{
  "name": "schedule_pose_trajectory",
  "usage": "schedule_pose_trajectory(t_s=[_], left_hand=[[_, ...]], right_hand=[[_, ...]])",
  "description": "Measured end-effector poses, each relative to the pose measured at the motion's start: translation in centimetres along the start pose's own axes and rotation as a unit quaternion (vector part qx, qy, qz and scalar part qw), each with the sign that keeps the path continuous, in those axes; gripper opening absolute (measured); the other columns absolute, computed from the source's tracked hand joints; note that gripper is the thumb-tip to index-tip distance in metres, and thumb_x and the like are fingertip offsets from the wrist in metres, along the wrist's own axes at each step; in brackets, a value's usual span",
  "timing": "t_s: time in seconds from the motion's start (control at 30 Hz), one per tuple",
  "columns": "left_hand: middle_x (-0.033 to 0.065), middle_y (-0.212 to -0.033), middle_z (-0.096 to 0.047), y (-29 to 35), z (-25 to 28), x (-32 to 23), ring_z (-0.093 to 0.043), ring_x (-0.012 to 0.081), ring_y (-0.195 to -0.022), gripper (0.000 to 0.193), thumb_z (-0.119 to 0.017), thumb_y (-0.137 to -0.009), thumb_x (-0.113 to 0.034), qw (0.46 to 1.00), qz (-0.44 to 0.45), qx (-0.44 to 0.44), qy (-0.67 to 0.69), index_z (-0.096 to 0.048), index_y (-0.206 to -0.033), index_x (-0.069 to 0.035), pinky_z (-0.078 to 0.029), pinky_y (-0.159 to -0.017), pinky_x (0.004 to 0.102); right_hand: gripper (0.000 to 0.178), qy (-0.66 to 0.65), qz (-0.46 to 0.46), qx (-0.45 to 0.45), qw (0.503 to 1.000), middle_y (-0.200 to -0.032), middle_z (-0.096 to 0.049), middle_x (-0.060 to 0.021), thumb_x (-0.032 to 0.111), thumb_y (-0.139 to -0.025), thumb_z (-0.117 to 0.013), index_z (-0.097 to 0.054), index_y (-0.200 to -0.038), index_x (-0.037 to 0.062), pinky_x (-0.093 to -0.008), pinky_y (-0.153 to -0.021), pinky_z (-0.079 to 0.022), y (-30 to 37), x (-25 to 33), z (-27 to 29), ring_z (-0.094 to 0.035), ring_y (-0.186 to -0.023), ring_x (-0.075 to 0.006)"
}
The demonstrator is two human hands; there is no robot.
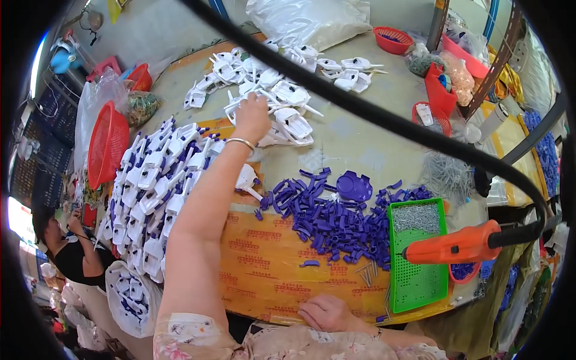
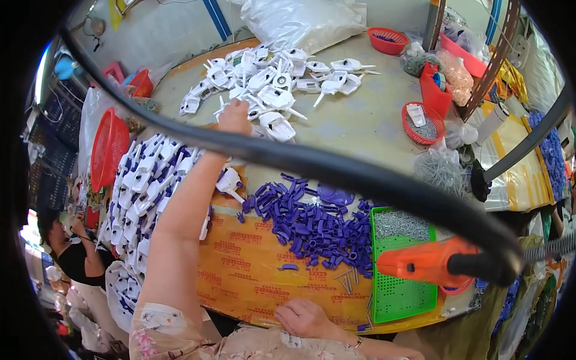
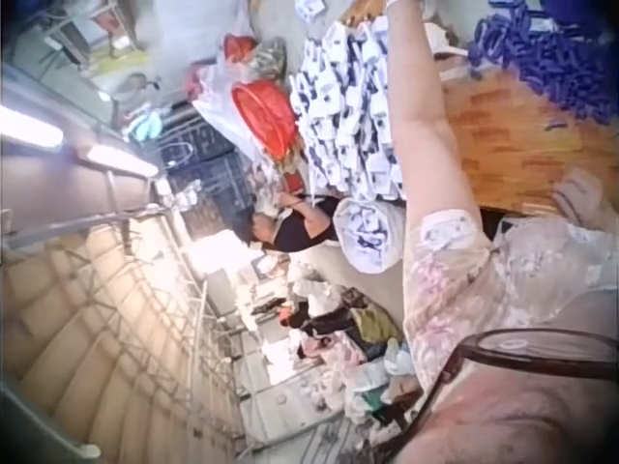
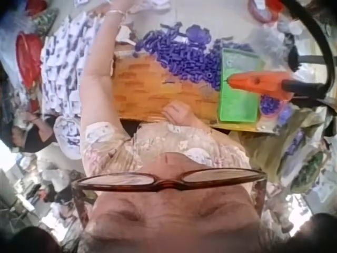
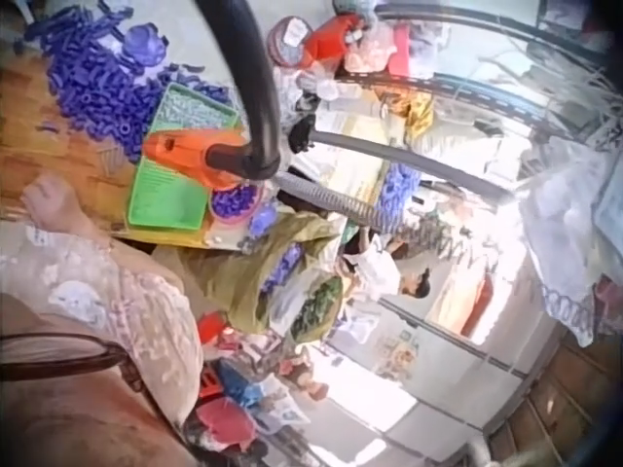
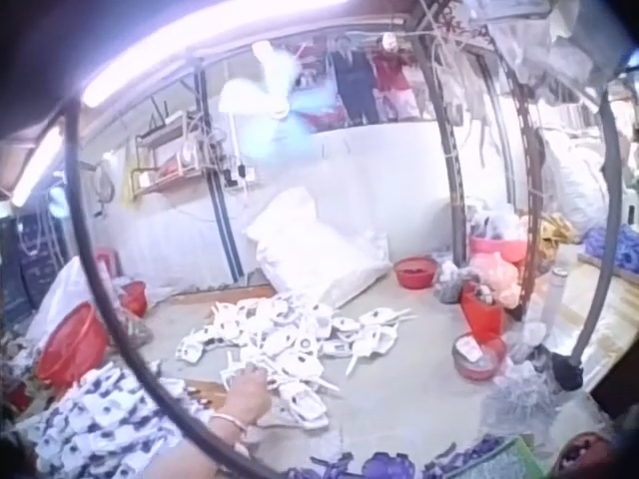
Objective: Assembling plastic toy gun components at a factory workbench.
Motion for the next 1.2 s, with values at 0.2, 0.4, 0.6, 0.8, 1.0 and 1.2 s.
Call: schedule_pose_trajectory(t_s=[0.2,0.4,0.6,0.8,1.0,1.2], left_hand=[[0.0204,-0.109,-0.051,-2.3,-1.3,-1.1,-0.053,0.0386,-0.099,0.045,-0.056,-0.067,-0.001,0.984,-0.150,-0.052,0.087,-0.054,-0.112,-0.004,-0.045,-0.085,0.0454],[0.0212,-0.144,-0.026,-5.1,-2.2,-6.3,-0.024,0.0451,-0.133,0.061,-0.059,-0.073,-0.003,0.981,-0.158,0.099,-0.058,-0.045,-0.130,-0.022,-0.028,-0.103,0.0606],[0.0126,-0.124,-0.046,-5.5,-1.5,-4.4,-0.040,0.0340,-0.123,0.045,-0.060,-0.074,-0.009,0.979,-0.180,0.082,-0.052,-0.056,-0.118,-0.020,-0.022,-0.100,0.0675],[0.0152,-0.112,-0.050,-6.5,4.1,-1.8,-0.050,0.0353,-0.109,0.050,-0.061,-0.068,-0.023,0.984,-0.153,0.012,0.086,-0.055,-0.117,-0.020,-0.028,-0.097,0.0604],[0.0197,-0.101,-0.053,-6.1,10.2,-0.4,-0.054,0.0395,-0.094,0.051,-0.057,-0.067,-0.025,0.964,-0.160,-0.063,0.202,-0.054,-0.117,-0.016,-0.043,-0.087,0.0432],[0.0213,-0.105,-0.053,-5.4,13.8,0.4,-0.055,0.0368,-0.091,0.051,-0.058,-0.069,-0.027,0.949,-0.170,-0.076,0.256,-0.054,-0.116,-0.007,-0.045,-0.083,0.0423]], right_hand=[[0.015,0.023,0.022,-0.006,0.999,-0.072,-0.061,-0.0064,0.011,-0.071,-0.075,-0.065,-0.081,0.0060,-0.0297,-0.052,-0.050,-0.3,0.1,0.1,-0.060,-0.060,-0.0212],[0.014,0.023,-0.006,0.002,1.000,-0.071,-0.061,-0.0060,0.011,-0.071,-0.075,-0.066,-0.081,0.0066,-0.0293,-0.053,-0.051,0.2,-0.5,-0.2,-0.061,-0.062,-0.0206],[0.012,-0.009,-0.037,0.015,0.999,-0.075,-0.060,-0.0049,0.014,-0.074,-0.071,-0.064,-0.082,0.0075,-0.0300,-0.057,-0.051,0.0,0.0,-0.2,-0.061,-0.065,-0.0214],[0.012,-0.011,-0.040,0.015,0.999,-0.074,-0.061,-0.0061,0.013,-0.074,-0.072,-0.064,-0.082,0.0074,-0.0302,-0.056,-0.051,-0.4,0.1,0.3,-0.062,-0.064,-0.0220],[0.011,-0.017,-0.044,0.018,0.999,-0.073,-0.061,-0.0073,0.012,-0.075,-0.071,-0.064,-0.082,0.0069,-0.0313,-0.056,-0.050,-0.2,0.3,0.2,-0.061,-0.063,-0.0231],[0.010,-0.022,-0.047,0.036,0.998,-0.073,-0.059,-0.0085,0.014,-0.078,-0.067,-0.062,-0.081,0.0066,-0.0330,-0.058,-0.050,0.0,0.2,-0.2,-0.060,-0.066,-0.0256]])
Point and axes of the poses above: each hand's wrist, its own y-axis away from the middle knuckle, its own z-axis out of the back of the hand, x = y × z, the point moved 1 cm from there along -y, towards the middle knuckle
